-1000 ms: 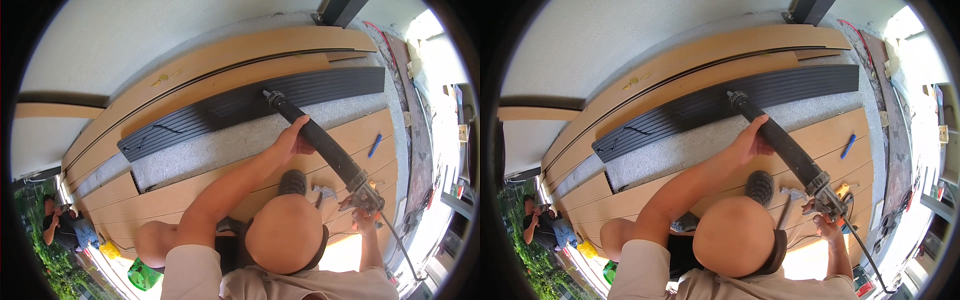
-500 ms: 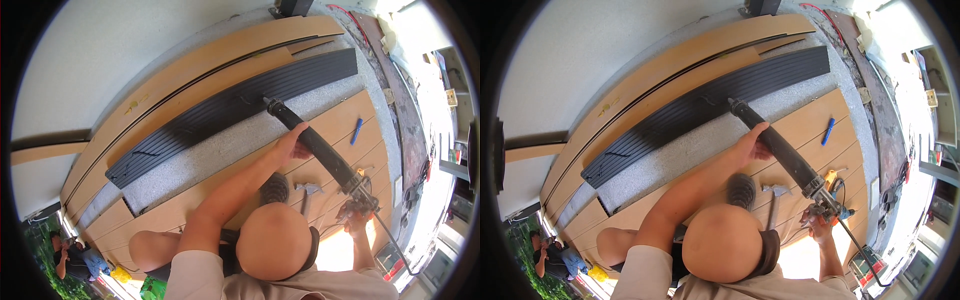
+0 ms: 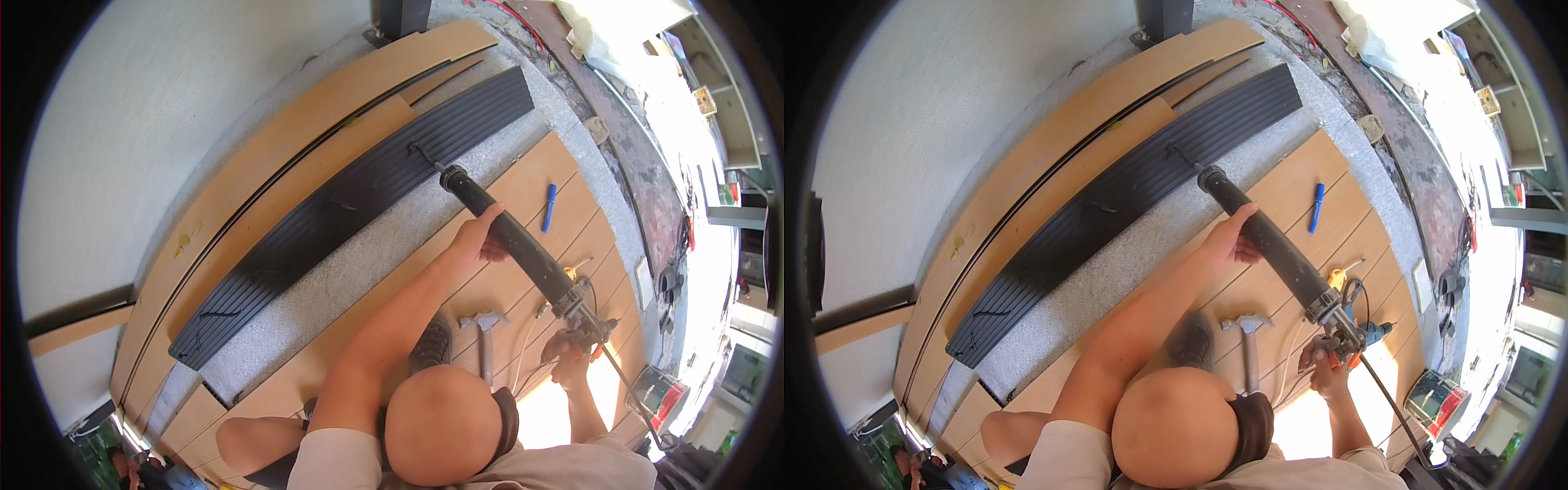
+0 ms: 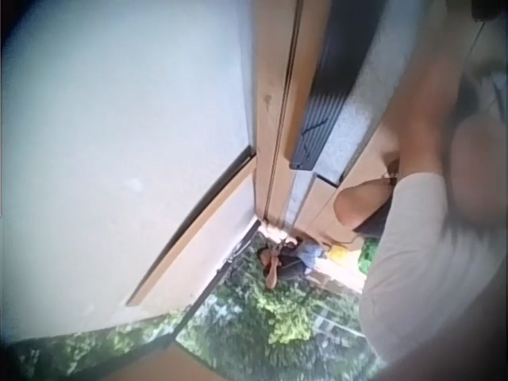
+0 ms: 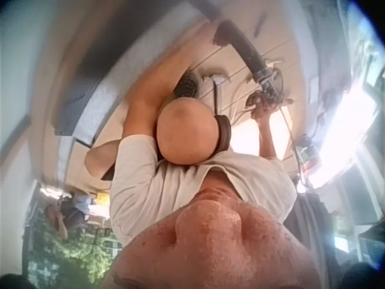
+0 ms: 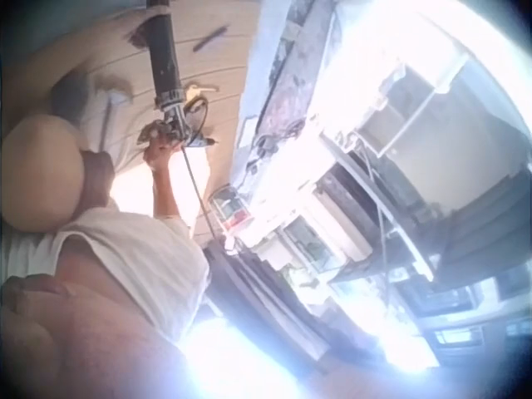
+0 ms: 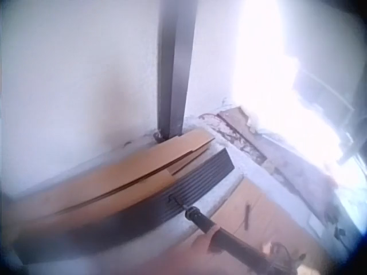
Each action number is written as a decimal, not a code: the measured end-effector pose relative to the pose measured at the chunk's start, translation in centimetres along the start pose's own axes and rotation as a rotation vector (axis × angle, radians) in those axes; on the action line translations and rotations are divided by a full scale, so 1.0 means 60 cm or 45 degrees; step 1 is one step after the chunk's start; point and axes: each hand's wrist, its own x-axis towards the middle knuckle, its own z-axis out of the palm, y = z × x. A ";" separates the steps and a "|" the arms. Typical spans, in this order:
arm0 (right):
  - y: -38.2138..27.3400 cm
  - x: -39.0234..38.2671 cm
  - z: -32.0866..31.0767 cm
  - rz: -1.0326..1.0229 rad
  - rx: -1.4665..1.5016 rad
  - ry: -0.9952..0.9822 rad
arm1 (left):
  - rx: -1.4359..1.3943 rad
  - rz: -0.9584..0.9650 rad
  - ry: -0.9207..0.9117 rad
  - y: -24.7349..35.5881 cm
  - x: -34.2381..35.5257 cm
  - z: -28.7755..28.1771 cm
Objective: The person applies adhesive to a decking board using a caulking gun, positions and presses the board onto the floor, and uses a hammer drill to drill into the deck.
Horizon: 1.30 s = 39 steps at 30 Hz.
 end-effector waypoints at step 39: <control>-0.030 0.097 0.068 -0.253 0.246 0.469 | 0.052 0.130 -0.307 0.086 0.138 0.100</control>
